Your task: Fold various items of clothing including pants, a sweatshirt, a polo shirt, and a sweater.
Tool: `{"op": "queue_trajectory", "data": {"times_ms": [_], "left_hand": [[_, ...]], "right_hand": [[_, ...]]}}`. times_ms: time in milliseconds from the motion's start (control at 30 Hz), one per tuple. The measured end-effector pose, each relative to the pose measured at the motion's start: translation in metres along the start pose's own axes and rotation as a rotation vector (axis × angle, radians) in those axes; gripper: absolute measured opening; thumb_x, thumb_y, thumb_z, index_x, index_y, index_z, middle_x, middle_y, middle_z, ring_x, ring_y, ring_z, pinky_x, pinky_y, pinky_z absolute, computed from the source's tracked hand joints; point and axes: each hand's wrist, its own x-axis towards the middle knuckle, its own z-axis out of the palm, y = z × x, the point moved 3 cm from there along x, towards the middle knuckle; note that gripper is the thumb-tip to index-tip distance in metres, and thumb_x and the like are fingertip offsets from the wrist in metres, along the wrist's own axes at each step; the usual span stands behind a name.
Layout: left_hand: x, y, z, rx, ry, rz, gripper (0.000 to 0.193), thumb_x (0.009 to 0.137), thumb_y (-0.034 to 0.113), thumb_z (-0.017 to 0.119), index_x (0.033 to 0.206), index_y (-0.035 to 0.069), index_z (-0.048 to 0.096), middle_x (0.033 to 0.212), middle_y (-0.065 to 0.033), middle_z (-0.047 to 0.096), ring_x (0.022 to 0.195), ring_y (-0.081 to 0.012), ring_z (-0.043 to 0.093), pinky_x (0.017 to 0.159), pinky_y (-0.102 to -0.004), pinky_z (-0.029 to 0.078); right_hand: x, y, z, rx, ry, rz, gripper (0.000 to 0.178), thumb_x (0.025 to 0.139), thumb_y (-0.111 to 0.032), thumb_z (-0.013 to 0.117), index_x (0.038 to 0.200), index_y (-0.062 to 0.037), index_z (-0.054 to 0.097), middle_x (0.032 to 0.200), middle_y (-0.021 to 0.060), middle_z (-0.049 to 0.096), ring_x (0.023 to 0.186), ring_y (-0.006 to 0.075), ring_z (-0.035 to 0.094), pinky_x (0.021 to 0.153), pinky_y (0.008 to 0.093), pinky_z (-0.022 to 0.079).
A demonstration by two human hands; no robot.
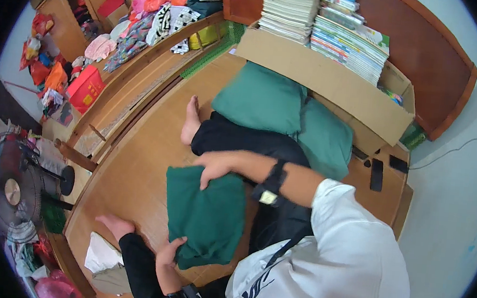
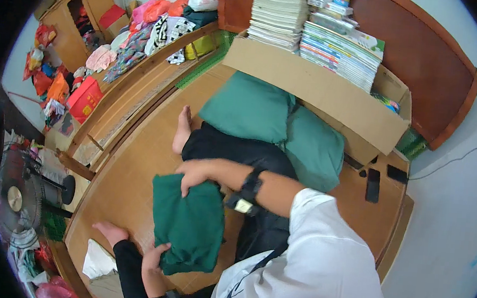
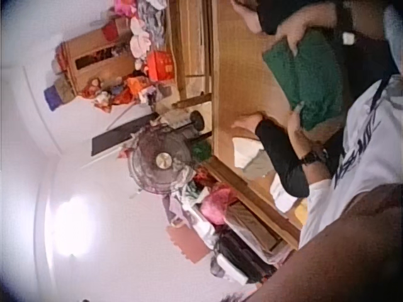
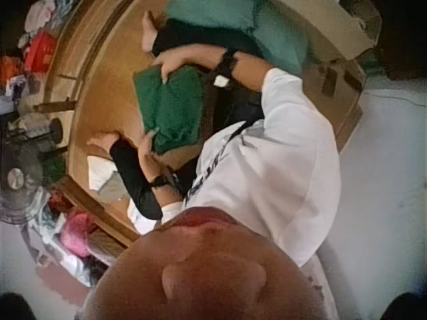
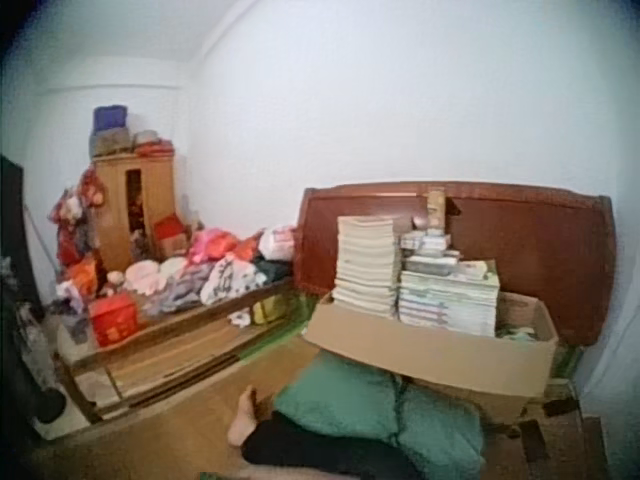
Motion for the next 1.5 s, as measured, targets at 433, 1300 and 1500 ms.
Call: {"op": "queue_trajectory", "data": {"times_ms": [433, 1300, 1500], "left_hand": [[0.088, 0.063, 0.319, 0.482, -0.560, 0.325, 0.043, 0.075, 0.012, 0.067, 0.111, -0.005, 0.050, 0.104, -0.0134, 0.059, 0.095, -0.0195, 0.057, 0.082, -0.0316, 0.046], [0.093, 0.035, 0.401, 1.977, -0.063, 0.810, 0.076, 0.077, 0.038, 0.062, 0.138, 0.011, 0.027, 0.117, -0.0236, 0.046, 0.103, -0.0354, 0.052, 0.087, -0.0393, 0.043], [0.094, 0.043, 0.400, 1.651, 0.001, 0.863, 0.073, 0.072, 0.027, 0.067, 0.132, 0.001, 0.033, 0.122, -0.0223, 0.043, 0.109, -0.0361, 0.047, 0.089, -0.0416, 0.043]], "right_hand": [[-0.290, 0.219, -0.110, 0.557, 0.597, 0.294, 0.052, 0.071, -0.014, 0.070, 0.118, -0.0008, 0.053, 0.111, 0.0104, 0.059, 0.099, 0.0195, 0.055, 0.088, 0.0306, 0.044], [-0.302, 0.251, -0.117, -0.432, 1.510, 0.334, 0.048, 0.084, -0.036, 0.058, 0.124, -0.0099, 0.050, 0.123, 0.0145, 0.051, 0.113, 0.0301, 0.047, 0.096, 0.0394, 0.037], [-0.295, 0.231, -0.071, -0.736, 1.206, 0.543, 0.051, 0.078, -0.020, 0.060, 0.126, -0.0099, 0.047, 0.128, 0.0197, 0.043, 0.116, 0.0364, 0.041, 0.098, 0.0424, 0.035]]}}
